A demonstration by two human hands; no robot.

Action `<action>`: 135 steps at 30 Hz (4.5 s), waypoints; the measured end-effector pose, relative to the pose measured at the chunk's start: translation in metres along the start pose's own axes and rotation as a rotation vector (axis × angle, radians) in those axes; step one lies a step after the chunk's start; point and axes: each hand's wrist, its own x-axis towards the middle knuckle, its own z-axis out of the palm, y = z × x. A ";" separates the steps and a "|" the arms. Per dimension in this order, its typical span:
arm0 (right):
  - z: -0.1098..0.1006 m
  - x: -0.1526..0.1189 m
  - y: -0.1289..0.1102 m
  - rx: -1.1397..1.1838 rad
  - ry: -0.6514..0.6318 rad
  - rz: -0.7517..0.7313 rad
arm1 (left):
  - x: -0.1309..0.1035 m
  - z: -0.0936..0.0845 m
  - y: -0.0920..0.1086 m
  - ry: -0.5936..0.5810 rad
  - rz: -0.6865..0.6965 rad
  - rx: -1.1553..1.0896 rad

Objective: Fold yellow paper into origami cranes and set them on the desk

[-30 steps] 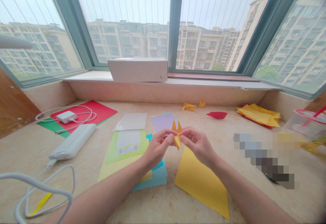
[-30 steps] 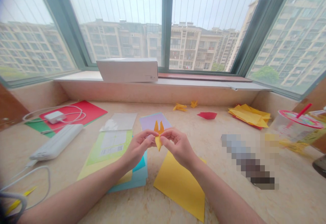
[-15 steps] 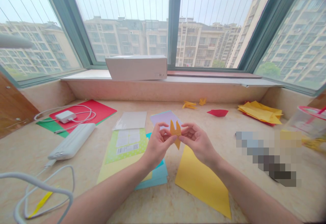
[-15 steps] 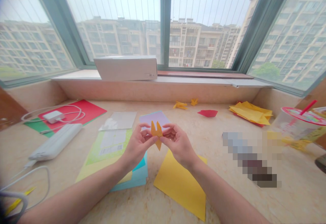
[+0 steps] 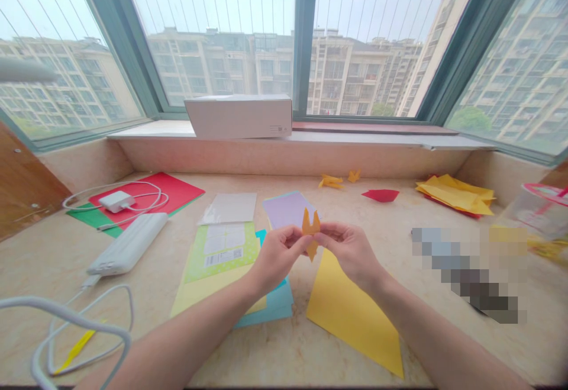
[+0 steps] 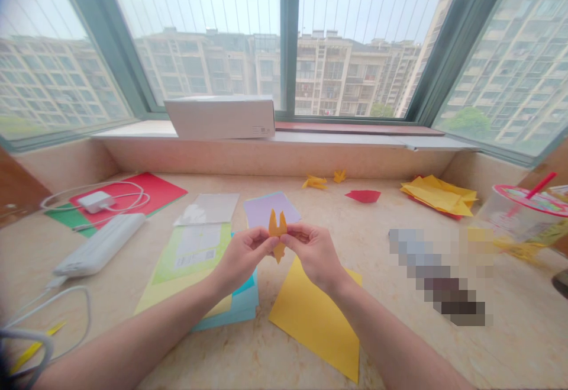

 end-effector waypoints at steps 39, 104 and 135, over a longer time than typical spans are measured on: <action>0.003 0.004 -0.010 0.236 0.038 0.148 | -0.006 -0.001 0.008 -0.081 -0.025 0.383; -0.016 -0.002 -0.021 -0.138 -0.020 0.038 | -0.007 -0.003 0.015 -0.314 -0.223 -0.325; -0.020 -0.004 -0.031 -0.174 -0.116 0.095 | -0.004 -0.008 0.021 -0.408 -0.248 -0.269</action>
